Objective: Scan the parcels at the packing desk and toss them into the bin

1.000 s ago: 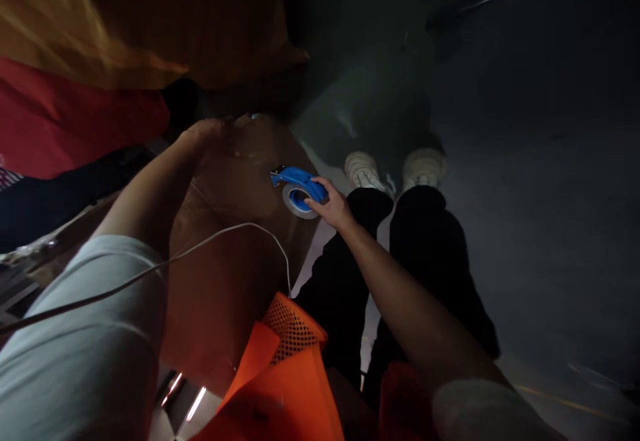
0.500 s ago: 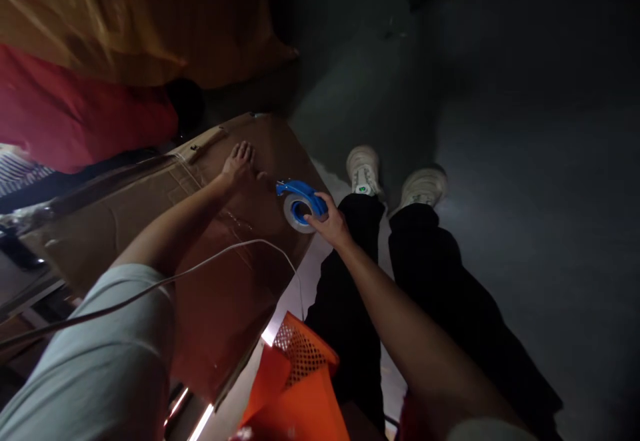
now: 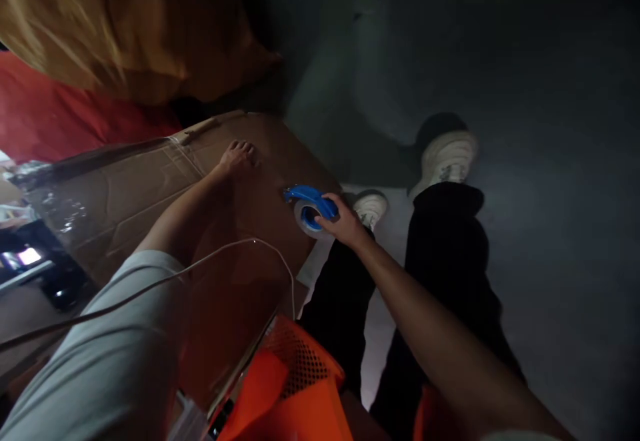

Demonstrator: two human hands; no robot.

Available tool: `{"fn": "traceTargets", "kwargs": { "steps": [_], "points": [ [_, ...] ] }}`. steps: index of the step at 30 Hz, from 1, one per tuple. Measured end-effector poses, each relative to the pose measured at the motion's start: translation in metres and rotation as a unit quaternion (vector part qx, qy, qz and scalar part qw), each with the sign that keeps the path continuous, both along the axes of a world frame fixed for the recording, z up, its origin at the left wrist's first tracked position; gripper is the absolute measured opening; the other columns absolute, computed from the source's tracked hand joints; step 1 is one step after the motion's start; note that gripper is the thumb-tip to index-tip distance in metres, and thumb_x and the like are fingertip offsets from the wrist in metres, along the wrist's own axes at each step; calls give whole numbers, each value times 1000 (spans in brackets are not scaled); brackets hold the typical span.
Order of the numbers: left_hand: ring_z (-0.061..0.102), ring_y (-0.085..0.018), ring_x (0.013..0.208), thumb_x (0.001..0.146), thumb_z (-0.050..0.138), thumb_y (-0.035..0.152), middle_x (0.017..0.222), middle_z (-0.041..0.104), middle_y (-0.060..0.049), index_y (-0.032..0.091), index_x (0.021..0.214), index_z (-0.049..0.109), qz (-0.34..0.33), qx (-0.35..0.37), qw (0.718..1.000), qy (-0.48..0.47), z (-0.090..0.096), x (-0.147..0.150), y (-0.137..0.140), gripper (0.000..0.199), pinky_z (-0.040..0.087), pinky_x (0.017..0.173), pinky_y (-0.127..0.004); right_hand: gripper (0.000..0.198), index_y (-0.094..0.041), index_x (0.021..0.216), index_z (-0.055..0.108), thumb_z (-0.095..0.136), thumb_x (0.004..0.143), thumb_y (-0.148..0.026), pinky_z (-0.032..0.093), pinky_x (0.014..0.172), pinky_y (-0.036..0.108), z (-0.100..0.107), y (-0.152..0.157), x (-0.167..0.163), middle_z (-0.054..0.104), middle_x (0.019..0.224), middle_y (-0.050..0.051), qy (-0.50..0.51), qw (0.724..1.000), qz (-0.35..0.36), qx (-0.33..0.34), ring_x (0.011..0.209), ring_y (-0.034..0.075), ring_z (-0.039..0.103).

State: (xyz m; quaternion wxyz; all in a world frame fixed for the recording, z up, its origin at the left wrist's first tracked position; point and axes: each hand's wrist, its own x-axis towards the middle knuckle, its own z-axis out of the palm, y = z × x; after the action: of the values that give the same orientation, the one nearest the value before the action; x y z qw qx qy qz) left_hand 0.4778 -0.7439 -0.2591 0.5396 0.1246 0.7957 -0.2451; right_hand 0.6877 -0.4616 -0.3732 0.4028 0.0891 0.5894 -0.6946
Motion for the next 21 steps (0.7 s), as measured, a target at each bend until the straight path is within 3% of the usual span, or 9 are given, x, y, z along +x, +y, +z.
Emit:
{"fn": "traceTargets", "kwargs": {
  "steps": [3,6,9,14,21],
  "points": [
    [35,-33,152,106,27,56,160,48,-17,17,153,56,-3,-31,999,-18,0,-9,17,68,17,128,-48,58,-31,130,64,77,76,-47,59,75,41,9,52,19,75,100,4,-8,1000,17,22,74,24,69],
    [22,-39,159,107,26,54,171,33,-19,11,161,46,-15,-63,997,-45,-6,-9,31,73,8,129,-54,58,-31,130,65,77,76,-45,58,67,38,14,92,50,72,82,1,-48,998,11,27,60,21,63],
    [14,-40,162,108,26,54,176,21,-20,8,168,33,-19,-100,990,-95,-14,3,50,75,5,129,-55,60,-28,132,64,75,76,-44,57,65,36,13,113,88,69,77,0,-77,997,-13,24,59,20,62],
    [15,-42,162,110,29,56,177,17,-19,12,170,29,-60,-99,979,-167,-21,48,109,74,9,130,-55,61,-26,133,63,75,77,-47,58,74,36,7,116,143,75,103,4,-61,995,-74,18,77,22,70],
    [8,-52,161,101,46,73,176,11,-26,10,170,28,-81,-88,969,-214,-37,106,187,96,8,130,-60,64,-27,136,63,78,77,-45,59,93,45,-2,101,180,72,127,8,-48,986,-161,20,103,30,72]
  ]
}}
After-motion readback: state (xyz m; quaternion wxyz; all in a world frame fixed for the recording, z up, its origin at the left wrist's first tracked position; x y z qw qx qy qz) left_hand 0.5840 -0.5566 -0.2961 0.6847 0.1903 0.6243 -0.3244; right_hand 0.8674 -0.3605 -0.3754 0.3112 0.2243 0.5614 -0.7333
